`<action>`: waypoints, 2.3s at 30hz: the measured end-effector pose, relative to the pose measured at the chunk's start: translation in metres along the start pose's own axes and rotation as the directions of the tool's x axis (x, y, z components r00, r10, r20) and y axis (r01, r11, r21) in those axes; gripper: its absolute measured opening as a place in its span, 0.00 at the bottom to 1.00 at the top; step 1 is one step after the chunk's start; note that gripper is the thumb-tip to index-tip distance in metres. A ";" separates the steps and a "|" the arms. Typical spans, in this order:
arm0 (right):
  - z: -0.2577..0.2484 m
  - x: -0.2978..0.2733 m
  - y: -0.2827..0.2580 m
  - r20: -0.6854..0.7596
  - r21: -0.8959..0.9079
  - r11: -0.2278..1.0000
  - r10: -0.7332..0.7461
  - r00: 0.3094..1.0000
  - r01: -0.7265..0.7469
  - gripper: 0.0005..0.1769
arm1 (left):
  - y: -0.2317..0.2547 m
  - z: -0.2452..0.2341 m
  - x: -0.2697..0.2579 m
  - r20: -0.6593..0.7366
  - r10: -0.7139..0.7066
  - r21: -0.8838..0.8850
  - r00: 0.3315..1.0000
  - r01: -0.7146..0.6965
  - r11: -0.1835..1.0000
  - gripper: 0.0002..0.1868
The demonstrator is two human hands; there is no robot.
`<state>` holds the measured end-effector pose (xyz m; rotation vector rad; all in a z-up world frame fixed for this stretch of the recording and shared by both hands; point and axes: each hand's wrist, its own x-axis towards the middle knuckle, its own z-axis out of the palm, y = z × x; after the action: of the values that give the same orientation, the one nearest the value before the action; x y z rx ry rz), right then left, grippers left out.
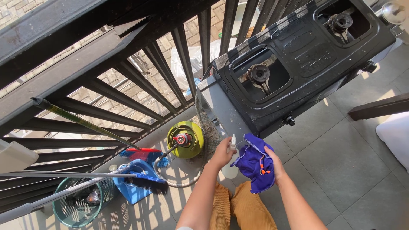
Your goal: Cleaning a portable gas stove with a spray bottle and cloth.
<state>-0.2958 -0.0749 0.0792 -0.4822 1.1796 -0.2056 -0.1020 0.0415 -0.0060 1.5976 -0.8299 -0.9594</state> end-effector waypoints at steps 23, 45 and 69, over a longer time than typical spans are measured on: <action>-0.045 0.016 0.032 -0.160 -0.081 0.968 -0.247 0.956 0.237 0.25 | 0.011 -0.001 -0.014 0.077 -0.125 0.218 0.989 0.106 0.970 0.21; 0.082 0.110 0.027 0.498 -0.854 -0.276 -0.681 0.538 0.441 0.44 | -0.013 -0.086 -0.004 -0.369 0.045 0.157 0.928 0.014 0.987 0.33; 0.141 0.165 -0.013 0.688 -0.645 -0.324 -0.641 0.341 0.692 0.29 | -0.024 -0.095 0.040 -0.471 0.081 0.091 0.879 -0.043 0.995 0.31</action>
<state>-0.1020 -0.1168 -0.0107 -2.4230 0.6080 -0.5104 0.0014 0.0512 -0.0239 1.7621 -0.5729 -0.4554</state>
